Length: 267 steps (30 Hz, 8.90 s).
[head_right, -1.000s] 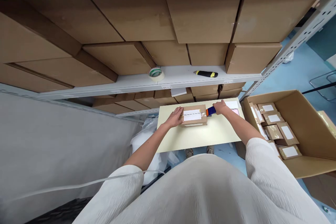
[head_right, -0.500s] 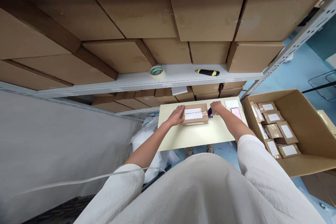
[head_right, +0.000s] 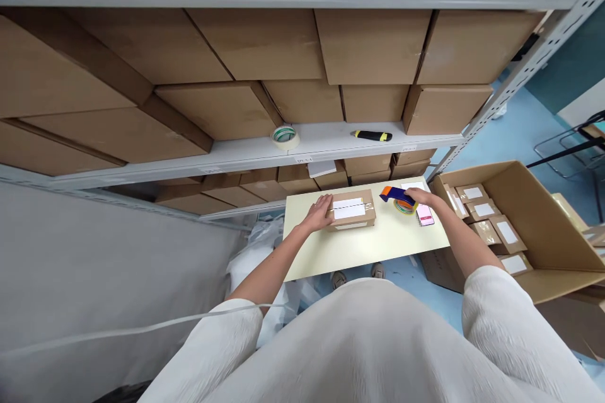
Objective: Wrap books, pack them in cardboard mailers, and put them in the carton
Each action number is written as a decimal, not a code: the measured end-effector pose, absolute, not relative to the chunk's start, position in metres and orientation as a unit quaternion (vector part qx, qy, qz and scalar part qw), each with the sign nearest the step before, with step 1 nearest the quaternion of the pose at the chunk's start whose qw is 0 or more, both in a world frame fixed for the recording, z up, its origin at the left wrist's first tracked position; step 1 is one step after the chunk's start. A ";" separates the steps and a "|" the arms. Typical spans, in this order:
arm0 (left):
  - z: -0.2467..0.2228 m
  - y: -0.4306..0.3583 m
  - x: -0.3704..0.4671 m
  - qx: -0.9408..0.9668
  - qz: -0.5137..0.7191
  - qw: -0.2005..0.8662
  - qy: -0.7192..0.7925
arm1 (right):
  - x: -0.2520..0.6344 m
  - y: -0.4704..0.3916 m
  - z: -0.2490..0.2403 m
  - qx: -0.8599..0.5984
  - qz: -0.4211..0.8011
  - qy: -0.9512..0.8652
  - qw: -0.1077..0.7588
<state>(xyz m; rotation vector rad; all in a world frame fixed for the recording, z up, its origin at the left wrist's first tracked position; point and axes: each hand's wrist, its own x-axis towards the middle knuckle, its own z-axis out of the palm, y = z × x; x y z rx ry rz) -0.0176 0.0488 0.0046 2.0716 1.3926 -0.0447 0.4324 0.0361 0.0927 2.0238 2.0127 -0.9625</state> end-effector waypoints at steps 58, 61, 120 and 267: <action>0.023 0.021 0.205 0.851 0.129 0.316 0.400 | 0.518 0.027 0.028 0.770 -0.184 0.603 -0.098; 0.010 0.025 0.240 0.823 0.107 0.351 0.433 | 0.541 0.041 0.000 0.761 -0.220 0.601 -0.106; -0.063 0.112 0.397 0.516 0.253 0.518 0.634 | 0.561 0.105 -0.065 0.635 -0.529 0.469 -0.311; 0.029 -0.019 0.058 0.715 0.185 0.305 0.601 | 0.323 -0.064 0.006 0.686 -0.227 0.662 -0.200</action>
